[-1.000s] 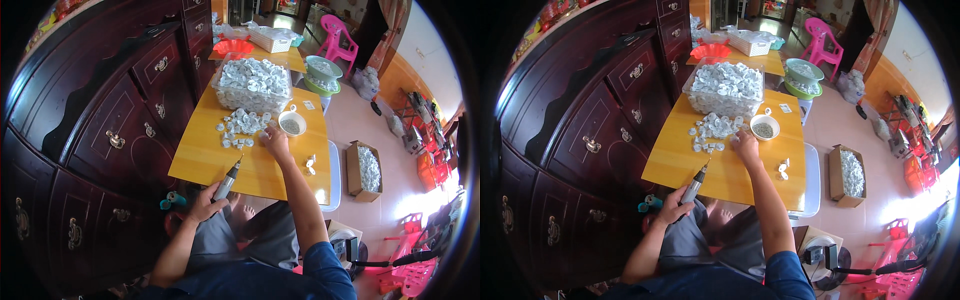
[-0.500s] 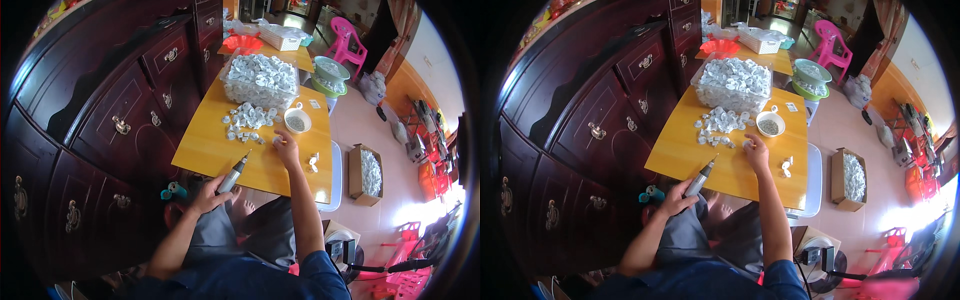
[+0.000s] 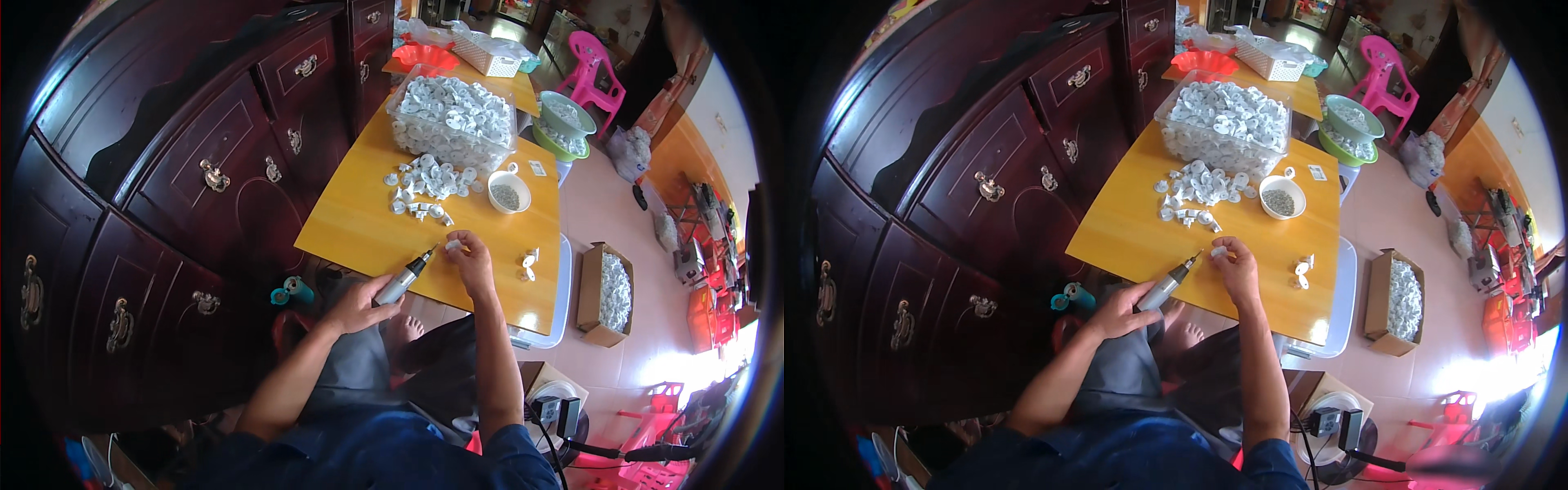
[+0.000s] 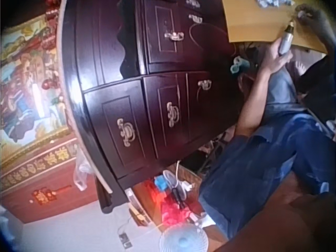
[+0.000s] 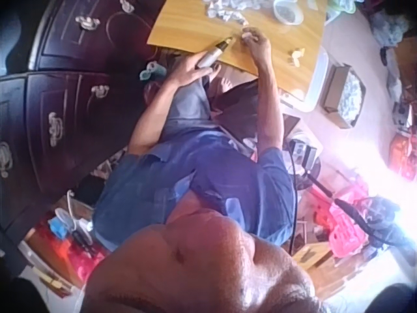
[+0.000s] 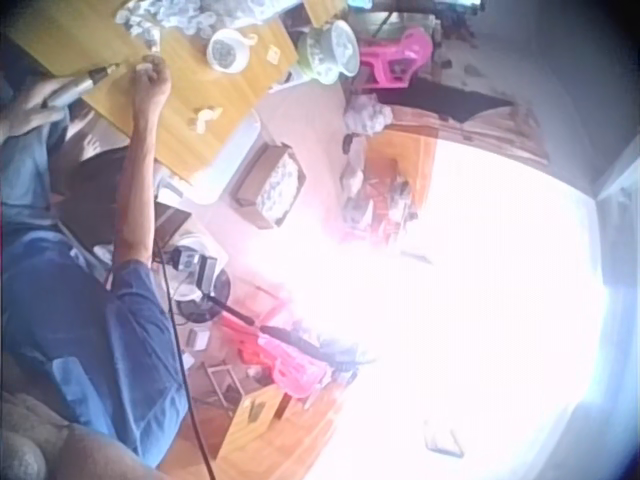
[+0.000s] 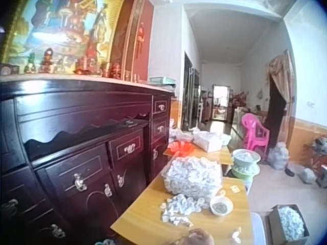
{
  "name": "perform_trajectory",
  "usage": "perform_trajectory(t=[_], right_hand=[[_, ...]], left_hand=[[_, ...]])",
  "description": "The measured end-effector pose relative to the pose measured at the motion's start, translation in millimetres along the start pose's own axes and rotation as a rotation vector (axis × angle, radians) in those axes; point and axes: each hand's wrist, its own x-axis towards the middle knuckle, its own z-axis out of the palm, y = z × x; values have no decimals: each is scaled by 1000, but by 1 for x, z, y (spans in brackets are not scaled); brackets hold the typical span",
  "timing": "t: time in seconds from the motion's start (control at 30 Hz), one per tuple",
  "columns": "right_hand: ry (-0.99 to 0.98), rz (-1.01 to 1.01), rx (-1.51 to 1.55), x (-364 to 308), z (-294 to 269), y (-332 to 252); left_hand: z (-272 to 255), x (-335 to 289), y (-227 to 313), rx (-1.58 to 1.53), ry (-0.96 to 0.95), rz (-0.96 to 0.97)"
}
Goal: Assembling small white plastic shoe components by inserting metal pins using a handheld rotary tool.
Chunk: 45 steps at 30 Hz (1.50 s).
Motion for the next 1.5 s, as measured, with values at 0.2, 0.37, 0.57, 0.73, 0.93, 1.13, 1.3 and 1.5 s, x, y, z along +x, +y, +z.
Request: perform_trajectory(t=[0.2,0.37,0.57,0.73,0.93,1.13,1.3,1.5], right_hand=[[-90,57,78,-2,5,2],[-97,61,69,-3,7,5],[-60,62,65,-7,11,-1],[-52,40,80,-7,12,3],[-46,9,72,-7,12,5],[-30,-20,9,-9,11,9],[26,-105,61,-8,18,17],[23,-130,54,-8,22,14]], left_hand=[[0,3,-13,114,19,98],[0,2,-12,102,19,70],[0,2,-10,100,-1,46],[0,3,-11,99,-12,37],[0,3,-10,108,-13,28],[-3,2,6,19,-91,-136],[0,1,1,-85,-82,-102],[1,0,-4,-135,-72,-88]])
